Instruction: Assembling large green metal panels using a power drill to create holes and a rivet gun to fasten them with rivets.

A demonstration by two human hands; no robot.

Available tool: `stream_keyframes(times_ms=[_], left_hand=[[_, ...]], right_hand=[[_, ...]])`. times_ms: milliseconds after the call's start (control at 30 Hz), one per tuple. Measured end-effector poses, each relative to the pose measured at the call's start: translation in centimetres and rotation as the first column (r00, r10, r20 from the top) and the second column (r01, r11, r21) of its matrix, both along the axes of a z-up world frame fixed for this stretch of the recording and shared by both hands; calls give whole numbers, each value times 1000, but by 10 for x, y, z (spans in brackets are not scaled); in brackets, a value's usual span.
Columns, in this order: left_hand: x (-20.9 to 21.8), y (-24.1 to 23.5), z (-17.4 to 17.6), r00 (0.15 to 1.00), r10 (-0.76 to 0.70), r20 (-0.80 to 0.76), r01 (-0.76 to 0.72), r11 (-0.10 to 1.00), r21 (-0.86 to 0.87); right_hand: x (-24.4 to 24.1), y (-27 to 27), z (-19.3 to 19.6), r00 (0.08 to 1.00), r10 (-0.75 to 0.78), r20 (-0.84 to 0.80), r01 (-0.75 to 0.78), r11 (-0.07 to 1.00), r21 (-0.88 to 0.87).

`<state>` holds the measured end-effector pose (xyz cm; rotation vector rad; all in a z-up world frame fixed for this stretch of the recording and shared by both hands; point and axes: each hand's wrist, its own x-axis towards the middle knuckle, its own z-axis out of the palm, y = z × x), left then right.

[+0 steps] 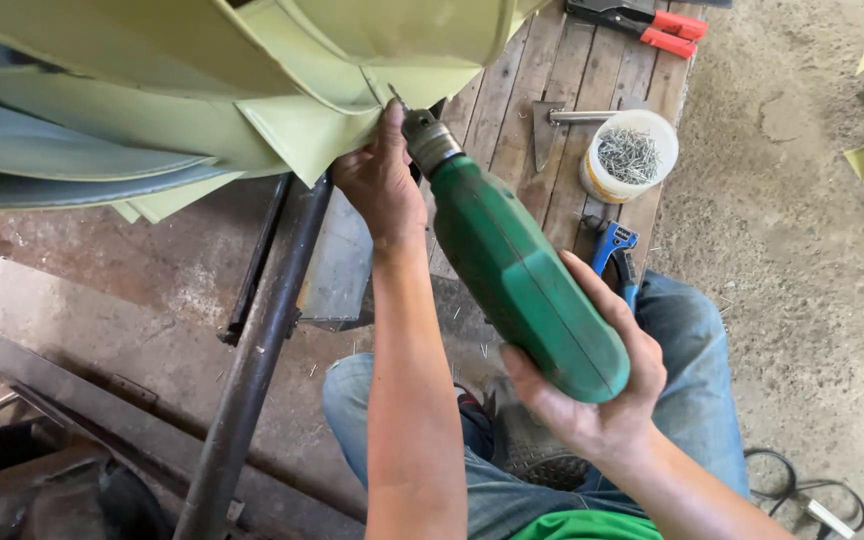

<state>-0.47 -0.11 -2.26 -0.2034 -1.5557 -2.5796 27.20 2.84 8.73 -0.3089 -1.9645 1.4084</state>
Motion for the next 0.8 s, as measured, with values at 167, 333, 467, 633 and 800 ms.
stream_keyframes(times_ms=[167,333,467,633,800], left_hand=[[-12,2,-14,973,20,-229,1,996,92],[-11,1,-17,989,-19,-146,34,995,98],[-13,2,-16,989,8,-148,0,998,59],[-15,-1,-25,983,28,-180,-28,1000,4],[-22,-1,-43,992,-11,-126,15,999,32]], right_hand=[[-10,-9,5,999,-43,2,42,996,85],[-17,-15,2,996,-85,-8,85,988,125],[-21,-19,0,990,-139,7,134,967,216],[-27,-17,3,991,-116,-61,130,933,335],[-34,-20,23,991,-134,-6,126,909,398]])
